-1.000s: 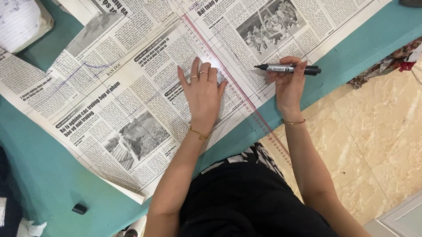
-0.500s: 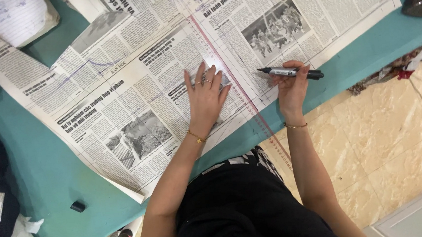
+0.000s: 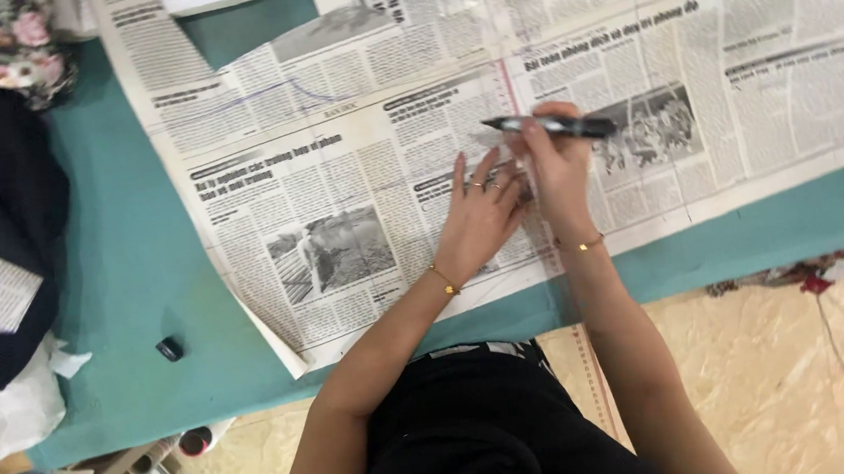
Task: The person uses a ruler and a blue pen to draw lines on a newspaper spread out on a table. They then switch to a black marker to draw additional lines and write text on the newspaper, using the ruler as a guide for straight edges.
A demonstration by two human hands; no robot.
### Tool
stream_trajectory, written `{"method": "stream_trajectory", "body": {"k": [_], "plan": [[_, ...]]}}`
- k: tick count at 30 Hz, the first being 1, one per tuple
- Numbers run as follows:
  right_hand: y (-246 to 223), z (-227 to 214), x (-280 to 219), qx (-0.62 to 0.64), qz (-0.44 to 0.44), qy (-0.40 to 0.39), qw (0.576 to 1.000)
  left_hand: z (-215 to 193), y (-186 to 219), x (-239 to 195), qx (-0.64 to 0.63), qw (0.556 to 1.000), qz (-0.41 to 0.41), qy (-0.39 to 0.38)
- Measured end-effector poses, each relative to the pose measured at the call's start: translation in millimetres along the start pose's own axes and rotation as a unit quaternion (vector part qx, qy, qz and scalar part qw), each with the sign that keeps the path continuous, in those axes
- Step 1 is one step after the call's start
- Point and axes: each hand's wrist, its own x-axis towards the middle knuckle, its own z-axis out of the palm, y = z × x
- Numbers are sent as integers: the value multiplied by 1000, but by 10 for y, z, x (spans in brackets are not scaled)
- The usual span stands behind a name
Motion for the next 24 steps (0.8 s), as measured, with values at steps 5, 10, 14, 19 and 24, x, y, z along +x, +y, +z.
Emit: {"method": "stream_trajectory", "body": {"k": [5,10,14,19,24], "plan": [[110,794,432,-16,19,-74,997,-331,35,103,57,985,-8,-164],[260,1217,593,-14,-1,-117,993,15,-70,5,73,989,27,-129],[388,1340,703,-44,-18,-155,987,11,-59,-17,93,987,32,-126],[533,1400,909,-74,-45,-156,984,-84,-56,-11,119,986,48,-111],[569,1460,992,-103,-47,-159,981,-85,-80,16,58,992,18,-113]]}}
